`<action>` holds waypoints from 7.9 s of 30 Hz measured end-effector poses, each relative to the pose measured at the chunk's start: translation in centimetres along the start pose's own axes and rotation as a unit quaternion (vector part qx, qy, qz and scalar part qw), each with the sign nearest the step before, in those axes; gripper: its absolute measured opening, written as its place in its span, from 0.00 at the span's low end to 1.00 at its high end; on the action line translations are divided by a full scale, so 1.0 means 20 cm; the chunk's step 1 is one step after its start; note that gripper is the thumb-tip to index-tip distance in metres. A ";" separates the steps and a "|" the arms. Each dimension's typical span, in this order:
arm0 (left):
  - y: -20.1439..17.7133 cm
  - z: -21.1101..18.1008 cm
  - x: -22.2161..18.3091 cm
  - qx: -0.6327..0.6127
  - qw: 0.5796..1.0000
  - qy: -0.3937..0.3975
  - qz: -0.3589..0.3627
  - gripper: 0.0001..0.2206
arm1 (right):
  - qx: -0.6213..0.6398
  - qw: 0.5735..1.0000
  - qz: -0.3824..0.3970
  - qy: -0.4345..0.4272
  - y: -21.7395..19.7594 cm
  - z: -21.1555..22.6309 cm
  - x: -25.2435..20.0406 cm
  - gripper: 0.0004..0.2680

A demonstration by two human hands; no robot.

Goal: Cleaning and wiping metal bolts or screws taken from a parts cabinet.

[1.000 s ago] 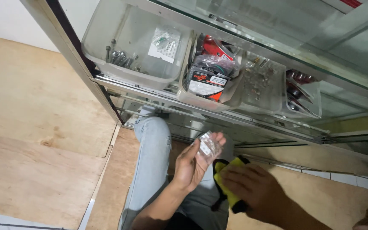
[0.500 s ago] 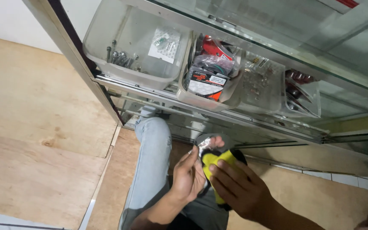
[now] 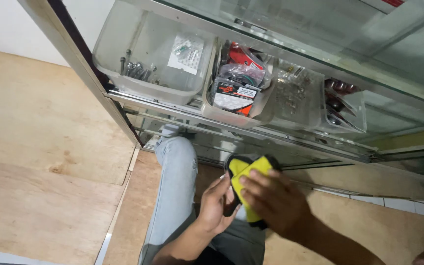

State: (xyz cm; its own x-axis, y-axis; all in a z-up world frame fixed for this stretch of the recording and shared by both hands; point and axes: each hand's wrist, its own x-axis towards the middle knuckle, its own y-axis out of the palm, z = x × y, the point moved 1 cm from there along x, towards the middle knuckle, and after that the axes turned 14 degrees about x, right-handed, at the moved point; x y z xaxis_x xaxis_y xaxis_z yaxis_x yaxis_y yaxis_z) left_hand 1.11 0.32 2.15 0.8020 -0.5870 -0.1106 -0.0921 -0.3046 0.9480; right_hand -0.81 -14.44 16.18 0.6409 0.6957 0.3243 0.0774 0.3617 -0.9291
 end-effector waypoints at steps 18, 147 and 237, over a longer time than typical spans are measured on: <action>0.07 -0.13 0.02 0.332 0.902 0.202 0.188 0.21 | 0.691 0.688 -0.062 0.211 0.33 -0.23 -0.46 0.32; 0.10 -0.19 -0.02 0.046 0.987 0.156 0.012 0.25 | 0.314 0.941 0.025 0.121 0.06 -0.02 0.00 0.16; 0.51 -0.91 0.49 0.863 0.340 0.325 -0.182 0.12 | 0.640 0.599 -0.258 0.406 1.81 -0.74 -0.39 0.17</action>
State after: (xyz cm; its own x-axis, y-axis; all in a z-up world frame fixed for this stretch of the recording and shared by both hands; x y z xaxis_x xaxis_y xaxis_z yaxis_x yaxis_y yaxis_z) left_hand 18.79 4.97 16.20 0.8556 -0.1559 0.4936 0.3229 -0.5845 -0.7444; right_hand 8.29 -15.89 -22.58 0.9842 -0.0581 -0.1670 0.1105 0.9396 0.3240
